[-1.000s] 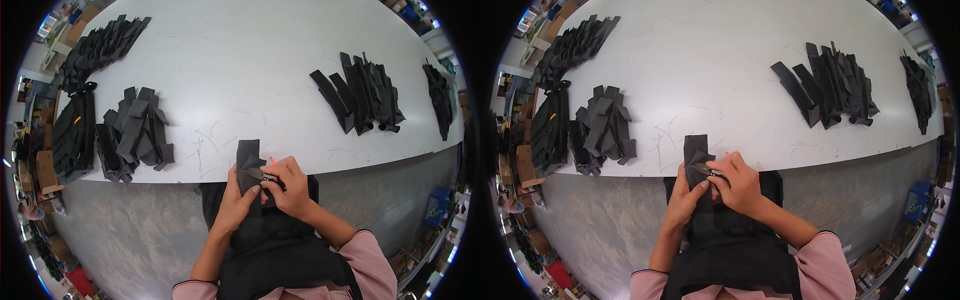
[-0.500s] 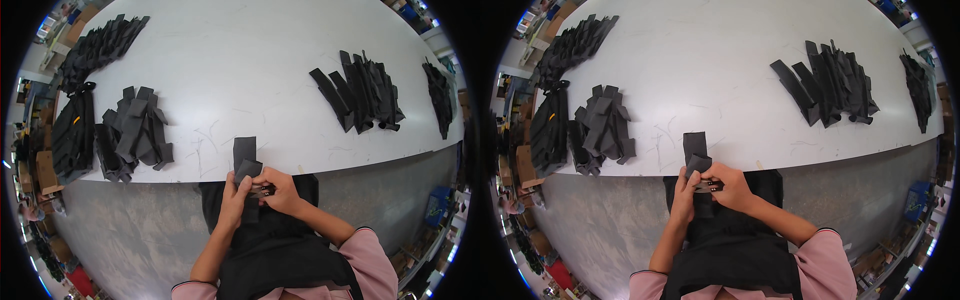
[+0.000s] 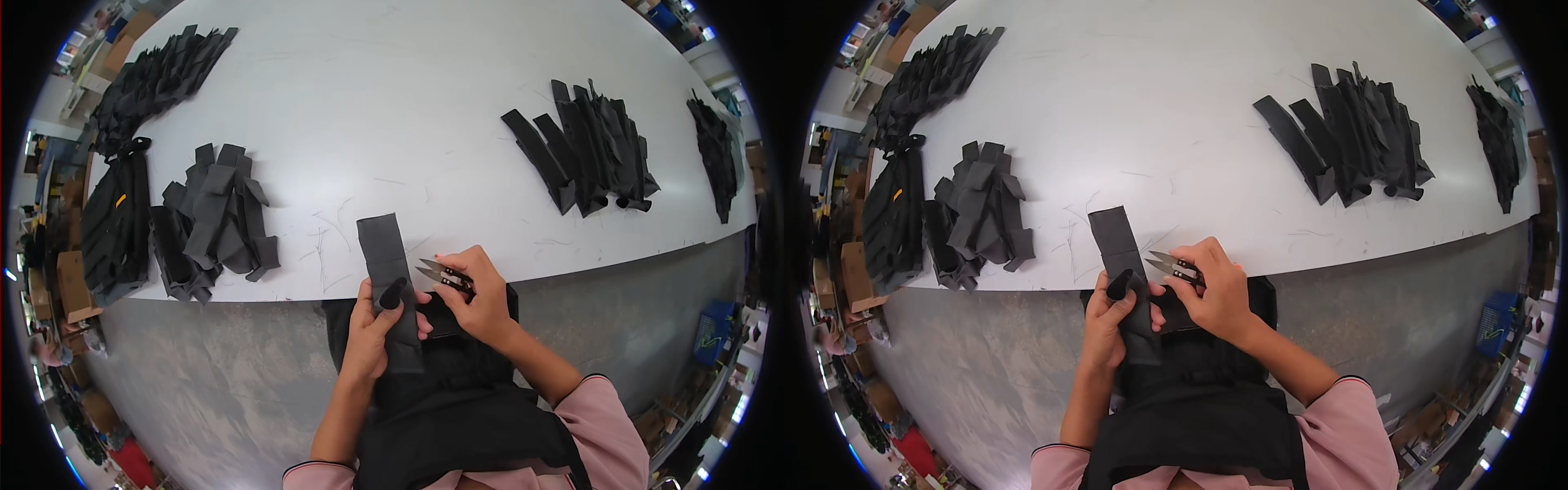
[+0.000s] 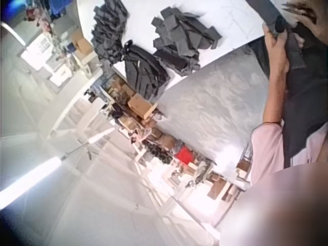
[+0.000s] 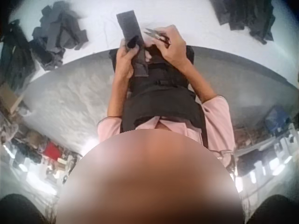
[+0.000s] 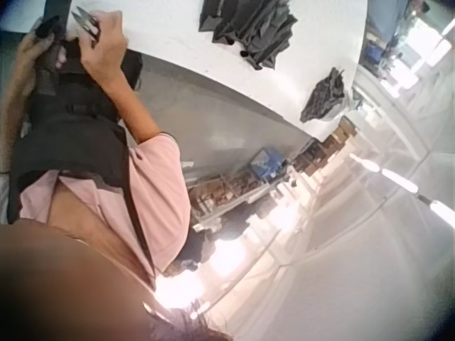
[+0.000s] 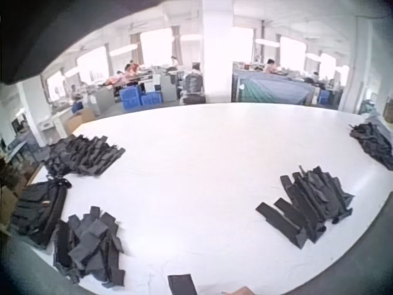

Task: The person is using a pair of small snips or scissors to trim loose threads and excess material from black fabric components on a factory workbench.

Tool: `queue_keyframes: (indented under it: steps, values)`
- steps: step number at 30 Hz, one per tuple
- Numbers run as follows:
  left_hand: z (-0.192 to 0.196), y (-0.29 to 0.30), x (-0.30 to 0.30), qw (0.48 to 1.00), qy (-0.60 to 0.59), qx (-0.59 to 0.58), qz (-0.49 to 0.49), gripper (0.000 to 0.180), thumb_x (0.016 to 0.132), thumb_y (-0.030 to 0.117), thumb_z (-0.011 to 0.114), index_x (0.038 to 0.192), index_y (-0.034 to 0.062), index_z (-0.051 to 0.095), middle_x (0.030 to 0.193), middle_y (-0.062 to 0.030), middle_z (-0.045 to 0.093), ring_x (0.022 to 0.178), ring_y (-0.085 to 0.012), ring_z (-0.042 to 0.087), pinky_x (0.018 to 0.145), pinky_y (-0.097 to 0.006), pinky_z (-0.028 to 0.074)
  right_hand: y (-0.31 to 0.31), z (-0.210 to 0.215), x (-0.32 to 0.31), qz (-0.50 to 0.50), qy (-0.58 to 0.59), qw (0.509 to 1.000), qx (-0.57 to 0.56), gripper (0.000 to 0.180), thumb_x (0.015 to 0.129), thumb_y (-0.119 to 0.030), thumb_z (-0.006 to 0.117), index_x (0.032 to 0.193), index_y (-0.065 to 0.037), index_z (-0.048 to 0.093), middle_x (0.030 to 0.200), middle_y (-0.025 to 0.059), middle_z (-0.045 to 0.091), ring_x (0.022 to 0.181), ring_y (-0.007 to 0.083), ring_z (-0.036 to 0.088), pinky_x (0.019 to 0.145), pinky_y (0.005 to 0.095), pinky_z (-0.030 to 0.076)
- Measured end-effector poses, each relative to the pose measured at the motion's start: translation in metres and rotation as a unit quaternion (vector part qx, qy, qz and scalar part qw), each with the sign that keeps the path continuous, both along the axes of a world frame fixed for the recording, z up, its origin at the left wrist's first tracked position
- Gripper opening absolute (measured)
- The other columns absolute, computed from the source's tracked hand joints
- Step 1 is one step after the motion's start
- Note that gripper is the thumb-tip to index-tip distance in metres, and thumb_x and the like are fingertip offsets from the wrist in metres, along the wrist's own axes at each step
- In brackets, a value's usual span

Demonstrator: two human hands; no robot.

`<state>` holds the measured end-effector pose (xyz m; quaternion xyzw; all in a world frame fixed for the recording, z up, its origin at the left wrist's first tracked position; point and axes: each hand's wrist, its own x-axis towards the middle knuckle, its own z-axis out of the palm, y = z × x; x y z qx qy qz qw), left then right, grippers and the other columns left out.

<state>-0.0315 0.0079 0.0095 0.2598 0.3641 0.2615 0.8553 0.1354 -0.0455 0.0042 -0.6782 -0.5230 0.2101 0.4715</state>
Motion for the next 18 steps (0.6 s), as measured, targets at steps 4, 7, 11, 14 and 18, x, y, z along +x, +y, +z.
queue_keyframes:
  steps: [4, 7, 11, 14, 18]
  values:
    - [0.005, 0.001, 0.005, 1.000, -0.018, -0.015, 0.000, 0.031, 0.092, 0.009, 0.049, 0.119, 0.0031, 0.035, 0.102, -0.0213, 0.059, 0.072, -0.0258, 0.063, 0.063, -0.035, 0.054, 0.008, 0.006, 0.001, -0.007, -0.038, 0.999, 0.021, 0.024, 0.074, -0.006, 0.069, 0.096, -0.006, 0.062, 0.078, 0.0052, 0.054, 0.055, 0.0175, 0.054, 0.049, 0.0273, 0.043]
    - [0.009, 0.000, 0.007, 0.999, -0.025, -0.022, -0.002, 0.030, 0.092, 0.009, 0.049, 0.118, 0.0034, 0.035, 0.101, -0.0210, 0.059, 0.071, -0.0259, 0.063, 0.063, -0.035, 0.054, 0.013, 0.005, 0.002, 0.009, -0.052, 0.999, 0.010, 0.024, 0.072, -0.006, 0.070, 0.094, -0.007, 0.063, 0.077, 0.0054, 0.054, 0.054, 0.0183, 0.053, 0.049, 0.0293, 0.042]
    - [0.008, -0.002, 0.008, 0.999, -0.040, -0.028, 0.003, 0.029, 0.092, 0.009, 0.049, 0.117, 0.0033, 0.036, 0.100, -0.0208, 0.059, 0.070, -0.0257, 0.063, 0.062, -0.035, 0.054, 0.015, 0.003, 0.004, 0.008, -0.175, 0.982, 0.072, 0.024, 0.069, -0.009, 0.072, 0.092, -0.008, 0.065, 0.072, 0.0034, 0.052, 0.053, 0.0180, 0.051, 0.049, 0.0297, 0.039]
    - [0.009, -0.002, 0.005, 0.999, -0.037, -0.018, 0.008, 0.030, 0.092, 0.010, 0.051, 0.117, 0.0033, 0.036, 0.099, -0.0207, 0.059, 0.070, -0.0252, 0.063, 0.062, -0.035, 0.054, 0.015, 0.007, 0.002, 0.019, -0.214, 0.974, 0.078, 0.026, 0.067, -0.008, 0.073, 0.092, -0.008, 0.066, 0.071, 0.0037, 0.053, 0.054, 0.0191, 0.052, 0.049, 0.0300, 0.040]
    - [0.008, -0.002, 0.005, 1.000, -0.013, -0.005, 0.007, 0.034, 0.091, 0.012, 0.055, 0.118, 0.0032, 0.035, 0.099, -0.0206, 0.059, 0.069, -0.0243, 0.063, 0.061, -0.034, 0.054, 0.014, 0.008, 0.001, 0.011, -0.224, 0.971, 0.087, 0.025, 0.068, -0.008, 0.072, 0.092, -0.007, 0.065, 0.068, 0.0020, 0.051, 0.052, 0.0174, 0.050, 0.048, 0.0290, 0.038]
